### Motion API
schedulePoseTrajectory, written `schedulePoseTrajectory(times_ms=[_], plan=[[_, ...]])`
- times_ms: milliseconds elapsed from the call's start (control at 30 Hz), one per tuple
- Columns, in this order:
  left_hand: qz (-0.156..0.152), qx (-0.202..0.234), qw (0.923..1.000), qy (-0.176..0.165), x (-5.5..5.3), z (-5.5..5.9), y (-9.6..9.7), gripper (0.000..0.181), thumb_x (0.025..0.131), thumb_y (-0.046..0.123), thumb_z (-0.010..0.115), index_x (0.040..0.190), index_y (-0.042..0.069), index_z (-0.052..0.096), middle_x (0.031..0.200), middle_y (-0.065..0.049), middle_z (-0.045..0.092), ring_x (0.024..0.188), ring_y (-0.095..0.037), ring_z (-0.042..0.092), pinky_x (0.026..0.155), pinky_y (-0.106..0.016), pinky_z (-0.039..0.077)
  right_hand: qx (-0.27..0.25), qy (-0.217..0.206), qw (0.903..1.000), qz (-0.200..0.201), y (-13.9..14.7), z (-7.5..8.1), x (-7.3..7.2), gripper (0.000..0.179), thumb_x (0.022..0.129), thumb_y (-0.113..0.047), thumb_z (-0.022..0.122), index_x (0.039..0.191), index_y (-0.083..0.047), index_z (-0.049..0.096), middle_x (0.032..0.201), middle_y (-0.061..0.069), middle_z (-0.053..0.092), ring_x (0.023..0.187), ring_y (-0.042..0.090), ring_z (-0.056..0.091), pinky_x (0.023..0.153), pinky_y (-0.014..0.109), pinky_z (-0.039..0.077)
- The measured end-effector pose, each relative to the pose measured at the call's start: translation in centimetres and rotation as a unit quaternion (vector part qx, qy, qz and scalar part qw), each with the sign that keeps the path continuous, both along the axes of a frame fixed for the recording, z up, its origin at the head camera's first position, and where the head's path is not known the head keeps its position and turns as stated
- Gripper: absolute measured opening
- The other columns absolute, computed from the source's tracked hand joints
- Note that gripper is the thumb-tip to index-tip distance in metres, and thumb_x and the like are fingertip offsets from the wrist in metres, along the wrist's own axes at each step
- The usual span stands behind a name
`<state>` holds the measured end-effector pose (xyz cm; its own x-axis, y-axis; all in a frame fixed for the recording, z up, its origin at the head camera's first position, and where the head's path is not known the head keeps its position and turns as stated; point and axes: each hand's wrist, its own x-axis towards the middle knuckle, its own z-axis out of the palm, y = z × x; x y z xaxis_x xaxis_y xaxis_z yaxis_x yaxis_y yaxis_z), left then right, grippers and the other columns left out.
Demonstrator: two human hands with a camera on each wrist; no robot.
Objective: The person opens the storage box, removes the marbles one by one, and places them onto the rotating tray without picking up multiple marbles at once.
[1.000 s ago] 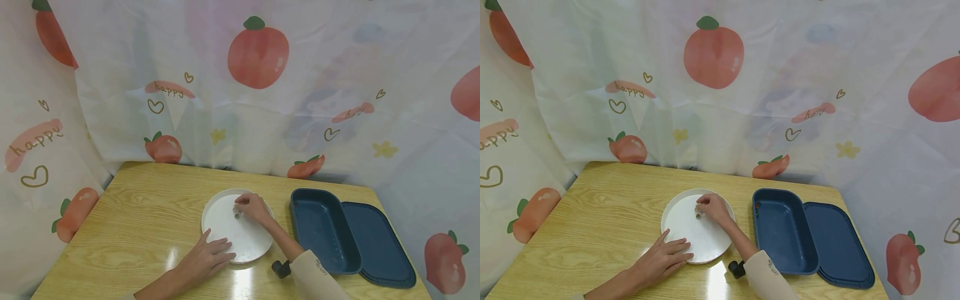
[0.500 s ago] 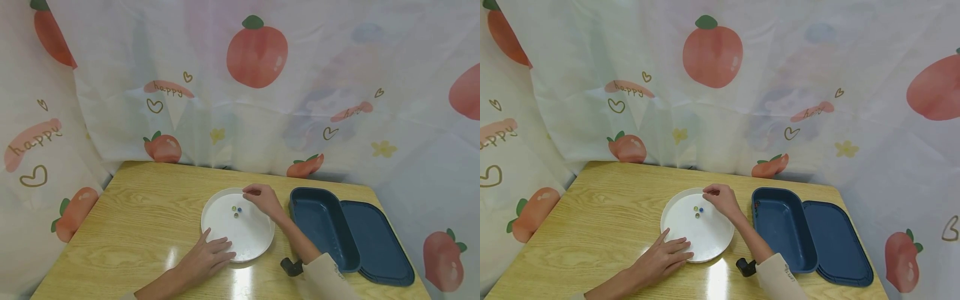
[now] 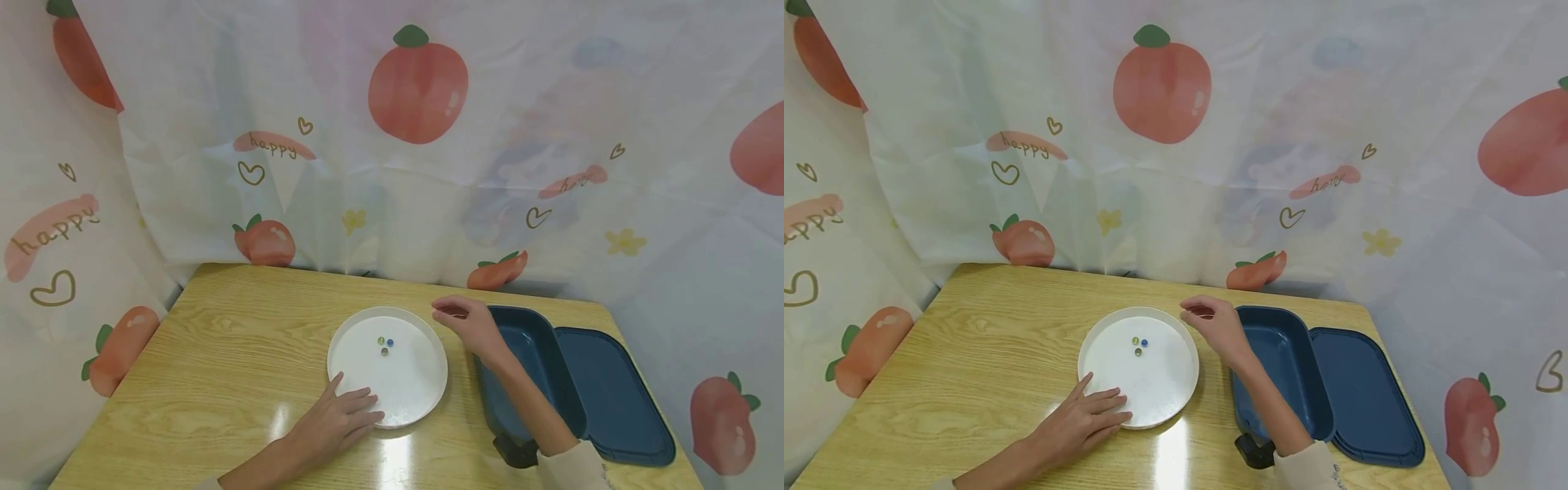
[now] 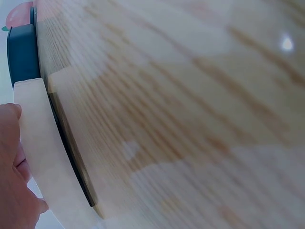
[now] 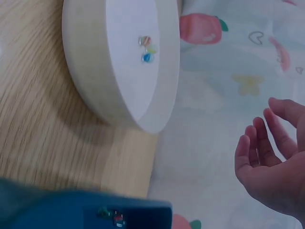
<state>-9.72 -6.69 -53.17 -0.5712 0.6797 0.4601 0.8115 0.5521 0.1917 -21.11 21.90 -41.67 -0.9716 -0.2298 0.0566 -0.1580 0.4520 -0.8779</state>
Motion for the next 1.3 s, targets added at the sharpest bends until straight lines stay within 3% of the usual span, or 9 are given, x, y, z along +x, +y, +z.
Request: schedulePoseTrajectory(times_ms=[300,733,900,1300], plan=[[0.005,-0.003,1.0000,0.002,0.0,0.0,0.0,0.024,0.093,0.022,0.070,0.116,0.021,0.075,0.123,-0.005,0.069,0.119,-0.023,0.062,0.100,-0.069,0.037,-0.012,-0.018,0.9992,-0.034,4.1,0.6,0.5,0.041,0.096,-0.023,0.069,0.131,-0.002,0.064,0.125,0.014,0.065,0.114,0.025,0.062,0.089,0.024,0.050],[-0.001,0.009,0.9994,0.034,0.0,-0.2,0.1,0.021,0.092,0.022,0.071,0.113,0.020,0.076,0.117,-0.001,0.071,0.115,-0.020,0.064,0.103,-0.054,0.043,0.009,-0.048,0.9975,-0.051,8.7,-1.3,-0.1,0.045,0.100,-0.024,0.063,0.135,0.003,0.057,0.132,0.022,0.059,0.122,0.038,0.054,0.102,0.055,0.043],[-0.003,0.006,0.9993,0.037,0.0,-0.2,0.2,0.021,0.093,0.022,0.071,0.113,0.021,0.076,0.117,-0.001,0.072,0.115,-0.020,0.064,0.102,-0.052,0.044,0.039,-0.061,0.9958,-0.055,9.6,-1.9,-0.3,0.044,0.099,-0.026,0.064,0.131,0.005,0.060,0.125,0.020,0.062,0.116,0.038,0.057,0.099,0.056,0.044],[-0.002,0.011,0.9995,0.031,0.0,-0.2,0.1,0.021,0.093,0.022,0.071,0.113,0.020,0.076,0.118,-0.001,0.071,0.116,-0.020,0.064,0.103,-0.052,0.043,0.111,-0.066,0.9914,-0.021,9.7,-4.7,-0.7,0.024,0.095,-0.010,0.068,0.114,0.005,0.069,0.107,0.017,0.071,0.101,0.035,0.066,0.085,0.050,0.053]])
